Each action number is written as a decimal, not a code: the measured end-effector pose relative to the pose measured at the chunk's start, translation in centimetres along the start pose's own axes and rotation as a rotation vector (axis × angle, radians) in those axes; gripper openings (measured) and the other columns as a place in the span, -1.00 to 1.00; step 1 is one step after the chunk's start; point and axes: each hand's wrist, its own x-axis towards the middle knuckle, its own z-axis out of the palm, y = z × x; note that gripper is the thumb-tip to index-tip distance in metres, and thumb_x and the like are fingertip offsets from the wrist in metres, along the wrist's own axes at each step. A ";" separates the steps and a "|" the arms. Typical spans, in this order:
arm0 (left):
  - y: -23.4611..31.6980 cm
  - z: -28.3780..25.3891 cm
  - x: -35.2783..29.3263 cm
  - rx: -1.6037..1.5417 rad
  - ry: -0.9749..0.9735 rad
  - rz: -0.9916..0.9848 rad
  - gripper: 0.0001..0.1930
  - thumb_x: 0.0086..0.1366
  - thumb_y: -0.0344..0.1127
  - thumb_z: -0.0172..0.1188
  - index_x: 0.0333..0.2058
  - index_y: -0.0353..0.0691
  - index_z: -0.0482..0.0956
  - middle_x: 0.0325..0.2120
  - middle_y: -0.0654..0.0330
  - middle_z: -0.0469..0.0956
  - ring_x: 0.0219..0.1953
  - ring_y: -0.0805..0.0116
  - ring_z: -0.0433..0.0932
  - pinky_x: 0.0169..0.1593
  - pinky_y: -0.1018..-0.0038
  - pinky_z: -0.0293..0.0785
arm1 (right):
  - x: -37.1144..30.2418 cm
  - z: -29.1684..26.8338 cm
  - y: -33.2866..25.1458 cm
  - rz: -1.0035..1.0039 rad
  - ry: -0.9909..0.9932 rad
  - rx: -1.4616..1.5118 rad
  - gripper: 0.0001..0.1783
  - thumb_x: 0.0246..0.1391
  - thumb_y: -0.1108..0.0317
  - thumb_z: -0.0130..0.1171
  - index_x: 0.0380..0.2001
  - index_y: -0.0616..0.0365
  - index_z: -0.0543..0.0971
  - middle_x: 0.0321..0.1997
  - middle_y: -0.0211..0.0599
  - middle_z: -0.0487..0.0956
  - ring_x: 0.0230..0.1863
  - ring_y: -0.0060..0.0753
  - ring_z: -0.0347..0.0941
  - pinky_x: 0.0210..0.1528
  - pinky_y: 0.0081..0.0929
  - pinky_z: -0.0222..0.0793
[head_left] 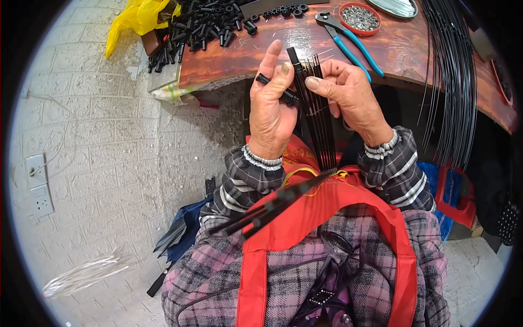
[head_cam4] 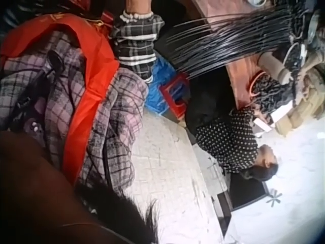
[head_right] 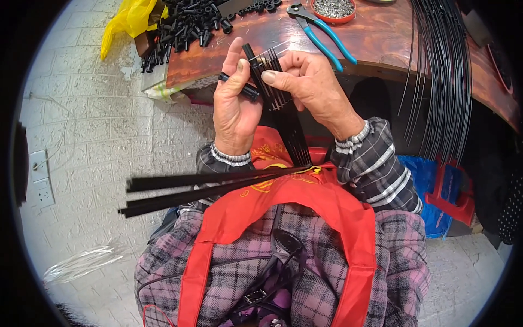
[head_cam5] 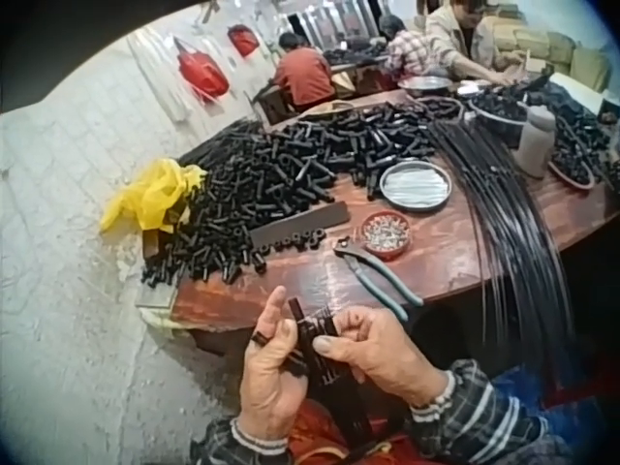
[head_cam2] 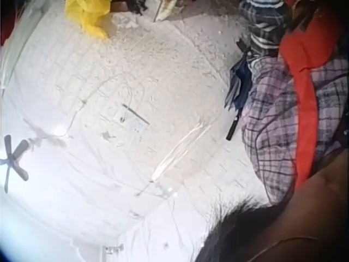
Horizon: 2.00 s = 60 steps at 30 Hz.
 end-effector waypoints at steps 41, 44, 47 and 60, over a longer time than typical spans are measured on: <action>5.9 -2.4 2.2 0.168 0.112 -0.247 -0.74 0.15 -0.35 0.02 -0.19 -0.29 0.31 -0.42 0.06 0.47 -0.33 0.17 0.48 -0.22 0.23 0.46 | 0.7 -0.8 -1.5 0.155 -0.054 0.088 -0.68 -0.05 0.28 0.11 -0.21 0.20 0.43 -0.55 -0.31 0.53 -0.65 -0.72 0.41 -0.81 -0.91 0.00; 6.6 -1.2 4.4 0.179 0.042 -0.185 -0.77 0.14 -0.40 0.01 -0.21 -0.32 0.31 -0.41 0.04 0.47 -0.29 0.13 0.48 -0.17 0.25 0.44 | 0.6 -0.5 -1.2 0.162 -0.062 0.113 -0.71 -0.05 0.28 0.11 -0.25 0.20 0.44 -0.56 -0.31 0.53 -0.66 -0.71 0.40 -0.81 -0.90 0.00; 6.3 0.0 6.3 0.155 -0.056 -0.192 -0.74 0.15 -0.40 0.00 -0.18 -0.34 0.30 -0.35 -0.01 0.47 -0.23 0.09 0.47 -0.10 0.23 0.39 | 0.4 -0.3 -1.4 0.144 -0.079 0.116 -0.72 -0.05 0.28 0.11 -0.27 0.19 0.44 -0.56 -0.32 0.53 -0.66 -0.71 0.41 -0.81 -0.90 0.00; 4.4 1.4 6.8 0.224 -0.303 -0.264 -0.69 0.18 -0.35 0.00 -0.13 -0.39 0.32 -0.27 -0.02 0.45 -0.21 0.15 0.48 -0.12 0.31 0.42 | 0.4 -0.5 -1.5 0.148 -0.104 0.098 -0.76 -0.04 0.28 0.11 -0.34 0.20 0.44 -0.57 -0.31 0.53 -0.66 -0.70 0.40 -0.76 -0.88 0.11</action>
